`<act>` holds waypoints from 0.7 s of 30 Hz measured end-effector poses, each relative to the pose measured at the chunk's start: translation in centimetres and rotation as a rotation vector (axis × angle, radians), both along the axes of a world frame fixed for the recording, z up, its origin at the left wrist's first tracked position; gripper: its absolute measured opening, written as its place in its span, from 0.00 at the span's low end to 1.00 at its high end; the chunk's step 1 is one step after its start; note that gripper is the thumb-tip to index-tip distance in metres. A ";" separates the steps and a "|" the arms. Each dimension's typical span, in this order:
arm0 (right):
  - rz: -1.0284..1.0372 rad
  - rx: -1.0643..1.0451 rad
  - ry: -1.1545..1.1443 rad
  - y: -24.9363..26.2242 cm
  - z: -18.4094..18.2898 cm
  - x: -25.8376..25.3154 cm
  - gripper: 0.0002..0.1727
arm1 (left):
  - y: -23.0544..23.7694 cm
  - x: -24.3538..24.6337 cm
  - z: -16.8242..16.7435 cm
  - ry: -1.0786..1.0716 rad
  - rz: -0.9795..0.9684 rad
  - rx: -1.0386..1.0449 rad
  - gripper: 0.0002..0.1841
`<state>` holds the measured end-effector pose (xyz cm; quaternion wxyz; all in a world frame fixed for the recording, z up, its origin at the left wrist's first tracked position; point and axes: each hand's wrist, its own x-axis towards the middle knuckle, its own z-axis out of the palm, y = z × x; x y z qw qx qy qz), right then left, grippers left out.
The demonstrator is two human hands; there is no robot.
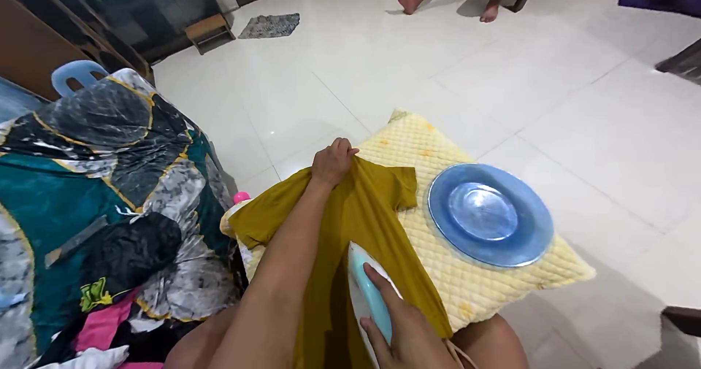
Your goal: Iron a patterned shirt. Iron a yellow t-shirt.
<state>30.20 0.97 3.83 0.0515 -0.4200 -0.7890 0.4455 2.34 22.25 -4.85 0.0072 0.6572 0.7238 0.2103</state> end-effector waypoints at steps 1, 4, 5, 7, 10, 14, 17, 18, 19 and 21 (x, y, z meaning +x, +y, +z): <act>0.006 -0.004 0.005 0.1 -0.2 0.0 0.44 | 0.2 -0.1 -0.4 -0.001 -0.001 -0.023 0.22; -0.019 0.032 0.033 0.2 -0.5 -0.2 0.42 | 0.1 -0.3 -0.1 0.007 0.029 -0.086 0.22; -0.027 0.048 0.038 0.0 -0.5 -0.2 0.42 | -0.3 -0.3 0.4 0.026 0.040 -0.092 0.21; -0.034 0.074 0.051 -0.2 -0.6 0.1 0.41 | -2.9 0.0 1.7 0.043 0.061 -0.018 0.18; -0.023 0.089 0.055 -0.2 -0.6 0.0 0.40 | -11.1 1.3 3.1 0.043 0.122 0.079 0.18; 0.040 0.176 -0.002 -0.2 -0.9 -0.3 0.40 | -26.6 5.2 0.9 -0.073 0.318 -0.130 0.25; 0.090 0.220 -0.105 -0.1 -0.6 -1.0 0.40 | -36.3 9.2 -2.1 -0.112 0.473 -0.284 0.36; 0.096 0.199 -0.154 0.0 -0.1 -1.5 0.40 | -38.4 10.4 -2.3 -0.134 0.549 -0.327 0.37; 0.091 0.166 -0.201 0.2 0.6 -2.3 0.41 | -40.0 11.4 -2.2 -0.155 0.626 -0.364 0.38; 0.061 0.092 -0.258 1.3 1.4 -4.4 0.40 | -41.9 13.0 -2.0 -0.277 0.733 -0.427 0.38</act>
